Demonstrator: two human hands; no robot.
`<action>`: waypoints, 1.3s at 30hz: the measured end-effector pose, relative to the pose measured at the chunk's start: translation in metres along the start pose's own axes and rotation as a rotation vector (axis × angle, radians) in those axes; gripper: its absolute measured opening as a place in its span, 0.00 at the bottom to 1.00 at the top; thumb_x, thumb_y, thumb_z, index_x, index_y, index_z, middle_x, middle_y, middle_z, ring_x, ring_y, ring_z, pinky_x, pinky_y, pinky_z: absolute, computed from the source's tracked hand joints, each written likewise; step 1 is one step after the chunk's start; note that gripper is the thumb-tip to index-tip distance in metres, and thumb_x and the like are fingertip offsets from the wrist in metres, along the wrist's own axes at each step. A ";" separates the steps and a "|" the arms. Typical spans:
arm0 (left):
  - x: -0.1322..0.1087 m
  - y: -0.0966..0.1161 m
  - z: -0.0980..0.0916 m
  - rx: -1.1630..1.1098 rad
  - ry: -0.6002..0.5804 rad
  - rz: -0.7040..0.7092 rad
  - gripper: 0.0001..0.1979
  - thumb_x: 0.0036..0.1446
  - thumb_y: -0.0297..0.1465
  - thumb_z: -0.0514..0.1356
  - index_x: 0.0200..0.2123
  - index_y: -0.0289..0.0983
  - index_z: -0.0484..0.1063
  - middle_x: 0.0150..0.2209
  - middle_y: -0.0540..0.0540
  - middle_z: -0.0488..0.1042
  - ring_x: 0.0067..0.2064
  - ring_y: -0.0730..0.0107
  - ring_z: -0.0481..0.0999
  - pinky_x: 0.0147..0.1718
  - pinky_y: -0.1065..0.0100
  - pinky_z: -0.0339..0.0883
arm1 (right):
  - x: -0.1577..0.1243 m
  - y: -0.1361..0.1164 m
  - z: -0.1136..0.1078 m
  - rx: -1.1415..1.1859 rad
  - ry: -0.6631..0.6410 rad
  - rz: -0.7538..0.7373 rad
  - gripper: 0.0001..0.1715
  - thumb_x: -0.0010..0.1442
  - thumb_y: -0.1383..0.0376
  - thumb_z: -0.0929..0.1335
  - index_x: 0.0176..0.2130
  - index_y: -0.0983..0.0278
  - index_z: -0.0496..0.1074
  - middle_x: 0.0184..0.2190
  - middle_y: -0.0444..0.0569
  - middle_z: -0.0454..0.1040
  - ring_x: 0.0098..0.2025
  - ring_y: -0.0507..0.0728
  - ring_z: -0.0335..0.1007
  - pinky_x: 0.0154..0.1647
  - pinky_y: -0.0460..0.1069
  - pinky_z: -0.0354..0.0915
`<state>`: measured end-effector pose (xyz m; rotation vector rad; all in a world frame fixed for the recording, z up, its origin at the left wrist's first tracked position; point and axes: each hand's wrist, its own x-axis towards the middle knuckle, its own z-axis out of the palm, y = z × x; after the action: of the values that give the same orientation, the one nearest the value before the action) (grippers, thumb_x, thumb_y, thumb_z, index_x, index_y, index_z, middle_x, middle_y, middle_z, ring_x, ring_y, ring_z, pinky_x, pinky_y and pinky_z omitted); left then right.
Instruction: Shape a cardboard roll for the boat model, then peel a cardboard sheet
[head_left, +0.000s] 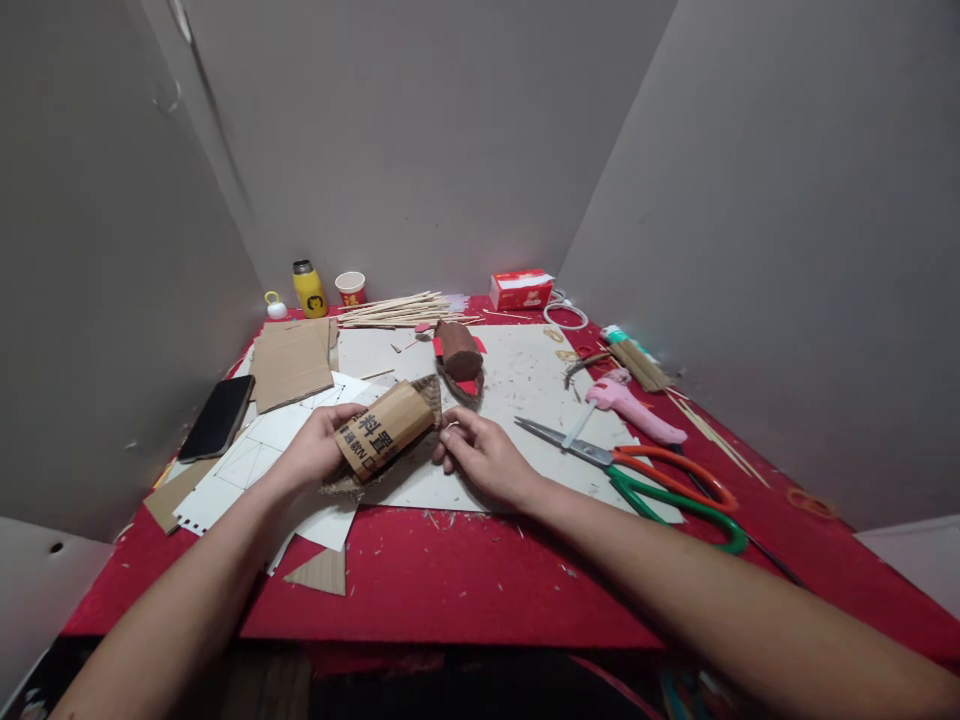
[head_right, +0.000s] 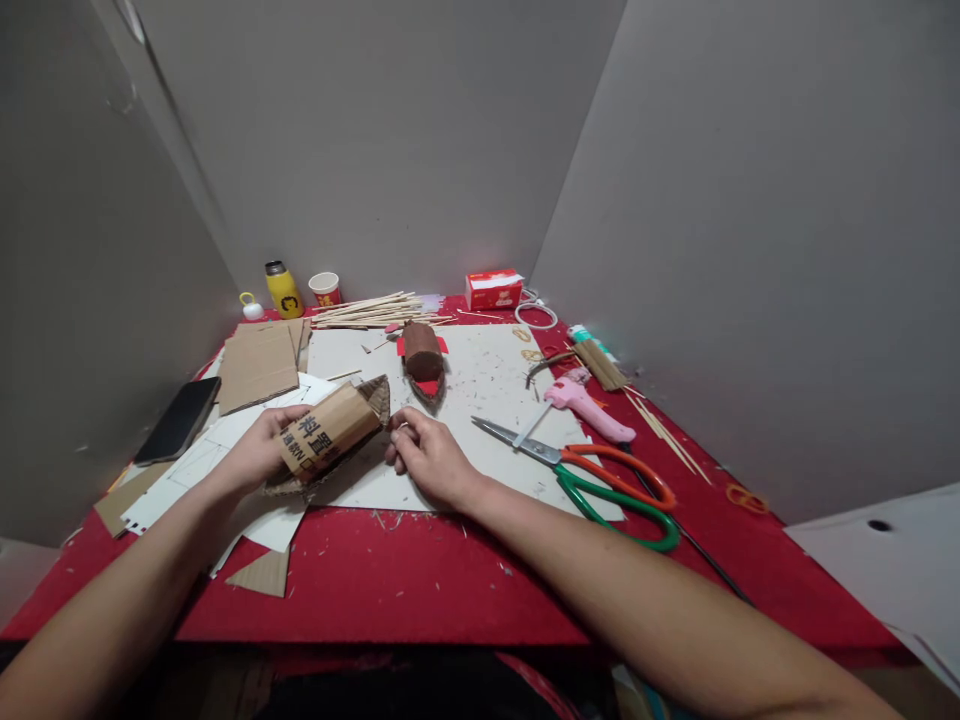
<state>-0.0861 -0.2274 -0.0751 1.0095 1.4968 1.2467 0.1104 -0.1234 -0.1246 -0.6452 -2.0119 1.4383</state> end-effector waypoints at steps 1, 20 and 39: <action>0.000 0.000 0.000 0.001 0.001 0.002 0.12 0.41 0.28 0.67 0.34 0.34 0.78 0.28 0.46 0.79 0.26 0.71 0.76 0.26 0.71 0.69 | 0.000 0.000 -0.001 -0.011 0.028 -0.002 0.06 0.60 0.61 0.61 0.36 0.62 0.62 0.21 0.42 0.72 0.20 0.51 0.68 0.24 0.46 0.65; 0.002 -0.004 -0.002 -0.001 -0.010 0.019 0.11 0.40 0.25 0.65 0.32 0.35 0.78 0.28 0.47 0.80 0.28 0.69 0.76 0.28 0.70 0.70 | 0.037 0.023 -0.046 -0.582 0.352 -0.014 0.11 0.52 0.62 0.70 0.38 0.58 0.78 0.33 0.51 0.80 0.34 0.63 0.74 0.39 0.56 0.64; 0.000 -0.008 0.000 -0.039 -0.083 -0.012 0.12 0.41 0.25 0.64 0.33 0.36 0.79 0.30 0.46 0.80 0.28 0.68 0.77 0.30 0.69 0.70 | 0.036 -0.008 -0.115 0.045 0.287 0.177 0.16 0.43 0.59 0.75 0.33 0.65 0.76 0.26 0.50 0.77 0.29 0.56 0.75 0.27 0.49 0.68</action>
<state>-0.0866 -0.2289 -0.0825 1.0131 1.4073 1.2072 0.1644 -0.0244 -0.0814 -0.9706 -1.7307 1.3960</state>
